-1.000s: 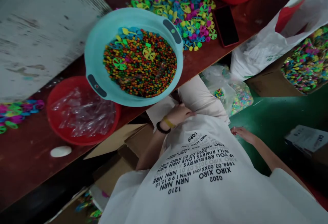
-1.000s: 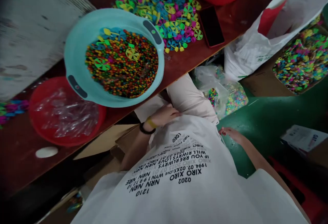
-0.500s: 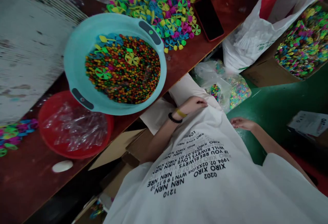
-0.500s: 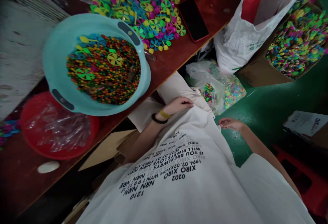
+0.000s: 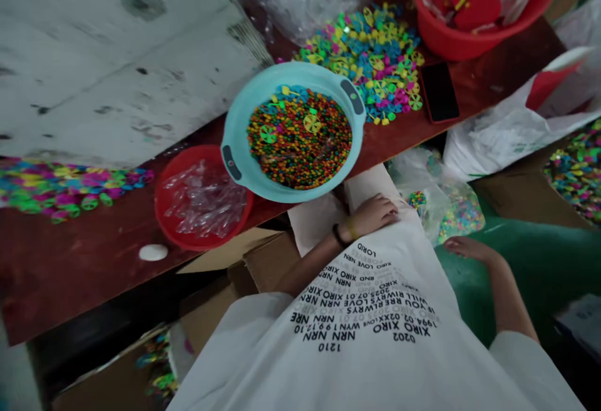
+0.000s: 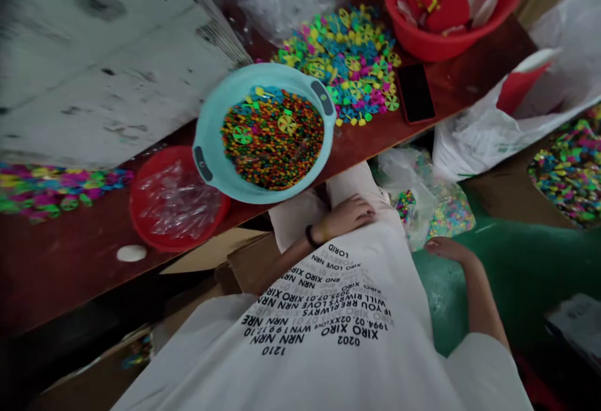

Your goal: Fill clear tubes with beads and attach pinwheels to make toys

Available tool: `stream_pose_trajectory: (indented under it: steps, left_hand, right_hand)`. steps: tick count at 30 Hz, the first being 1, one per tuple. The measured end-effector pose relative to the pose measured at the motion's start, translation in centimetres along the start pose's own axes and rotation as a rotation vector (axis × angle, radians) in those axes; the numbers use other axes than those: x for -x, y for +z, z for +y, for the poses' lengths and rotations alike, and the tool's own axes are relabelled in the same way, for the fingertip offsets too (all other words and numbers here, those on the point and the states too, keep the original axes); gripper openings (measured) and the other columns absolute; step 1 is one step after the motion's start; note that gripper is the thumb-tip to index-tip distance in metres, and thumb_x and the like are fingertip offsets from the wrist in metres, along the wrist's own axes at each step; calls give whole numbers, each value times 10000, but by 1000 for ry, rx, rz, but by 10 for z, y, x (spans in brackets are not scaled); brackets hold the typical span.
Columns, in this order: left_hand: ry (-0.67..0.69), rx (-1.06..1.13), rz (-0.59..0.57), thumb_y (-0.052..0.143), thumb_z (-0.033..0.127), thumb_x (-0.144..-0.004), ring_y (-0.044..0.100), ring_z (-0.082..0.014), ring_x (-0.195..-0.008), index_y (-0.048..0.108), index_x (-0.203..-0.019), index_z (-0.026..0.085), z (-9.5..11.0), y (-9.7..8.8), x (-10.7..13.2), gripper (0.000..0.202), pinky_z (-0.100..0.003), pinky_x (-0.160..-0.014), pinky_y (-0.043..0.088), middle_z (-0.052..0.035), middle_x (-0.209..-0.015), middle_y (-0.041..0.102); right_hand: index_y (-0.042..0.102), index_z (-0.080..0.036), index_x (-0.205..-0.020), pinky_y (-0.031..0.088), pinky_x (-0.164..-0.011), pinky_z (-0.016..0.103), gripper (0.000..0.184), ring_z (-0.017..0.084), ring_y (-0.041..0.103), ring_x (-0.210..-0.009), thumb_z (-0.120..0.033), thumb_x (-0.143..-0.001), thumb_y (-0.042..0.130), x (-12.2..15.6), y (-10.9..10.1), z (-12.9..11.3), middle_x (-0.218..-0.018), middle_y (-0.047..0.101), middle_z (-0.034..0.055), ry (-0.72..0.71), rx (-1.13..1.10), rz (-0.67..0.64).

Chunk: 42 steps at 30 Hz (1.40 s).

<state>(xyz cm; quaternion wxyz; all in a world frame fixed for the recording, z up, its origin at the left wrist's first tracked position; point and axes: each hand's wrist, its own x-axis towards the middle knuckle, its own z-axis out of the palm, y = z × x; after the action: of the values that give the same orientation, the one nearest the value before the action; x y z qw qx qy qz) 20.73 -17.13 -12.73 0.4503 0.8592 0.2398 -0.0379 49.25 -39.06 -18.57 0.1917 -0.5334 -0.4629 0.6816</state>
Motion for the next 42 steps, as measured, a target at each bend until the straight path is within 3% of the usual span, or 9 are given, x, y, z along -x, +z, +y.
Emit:
stream_pose_trajectory:
  steps: [3, 6, 9, 13, 18, 23, 28, 34, 42]
  left_hand:
    - [38, 81, 70, 642, 324, -1045, 669, -266, -1195, 769, -1125, 193, 3, -28, 58, 199, -409, -1077, 526, -106, -1180, 792]
    - [152, 275, 120, 545, 382, -1095, 723, -213, -1078, 747, -1163, 248, 10, -72, 126, 252, -338, -981, 571, -87, -1136, 789]
    - [235, 280, 256, 497, 371, -1116, 739, -194, -976, 744, -1147, 218, 2, -123, 171, 292, -306, -902, 575, -83, -1031, 787]
    - [-163, -265, 453, 513, 268, -1095, 692, -237, -1119, 740, -1220, 171, -43, -182, 177, 277, -387, -1012, 554, -121, -1167, 745]
    - [-514, -723, 273, 481, 158, -1079, 667, -282, -1162, 763, -1144, 147, -78, -215, 152, 289, -420, -955, 575, -120, -1147, 748]
    - [-505, -785, 177, 436, 79, -1064, 695, -288, -1142, 757, -1113, 86, -74, -224, 149, 325, -372, -842, 579, -179, -1188, 744]
    - [-462, -759, 65, 470, 17, -1017, 744, -281, -1054, 784, -1024, 68, -77, -218, 139, 318, -374, -870, 590, -188, -1109, 775]
    - [-422, -456, 92, 507, 24, -976, 757, -252, -960, 776, -1021, 50, -75, -183, 104, 274, -334, -894, 590, -187, -1064, 792]
    - [-366, -422, 236, 578, 68, -956, 750, -255, -1049, 778, -1074, 110, -83, -197, 139, 236, -354, -970, 576, -157, -1125, 793]
  right_hand:
    - [711, -281, -792, 495, -520, 379, 283, 273, 654, -633, -555, -839, 659, -14, -54, -65, -738, 743, 77, 61, 192, 205]
    - [754, -265, -1089, 593, -781, 411, 393, 293, 729, -896, -600, -950, 602, -43, -73, -173, -1049, 797, 104, -28, 452, 443]
    - [731, -268, -1204, 579, -927, 351, 376, 241, 732, -1038, -547, -1068, 519, -102, -46, -283, -1164, 780, 75, -405, 488, 145]
    - [747, -188, -1215, 554, -981, 373, 300, 257, 712, -1099, -354, -1088, 532, -216, 9, -366, -1231, 735, 129, -731, 888, -216]
    - [784, -144, -1227, 556, -923, 377, 305, 315, 727, -1113, -105, -962, 638, -306, 36, -388, -1207, 753, 157, -524, 1545, -358]
    - [779, -94, -1207, 566, -895, 356, 311, 318, 732, -1145, -57, -984, 564, -298, 35, -394, -1205, 768, 183, -408, 1684, -352]
    - [825, -60, -1062, 577, -898, 430, 327, 410, 731, -1161, -8, -950, 523, -289, 40, -401, -1121, 776, 272, -284, 1694, -170]
    - [813, -55, -1160, 562, -927, 330, 331, 327, 761, -1127, -51, -937, 568, -324, 73, -397, -1189, 794, 232, -304, 1528, -179]
    - [853, -111, -1027, 566, -812, 282, 221, 275, 782, -928, -120, -822, 771, -324, 32, -415, -940, 832, 90, -186, 1424, -281]
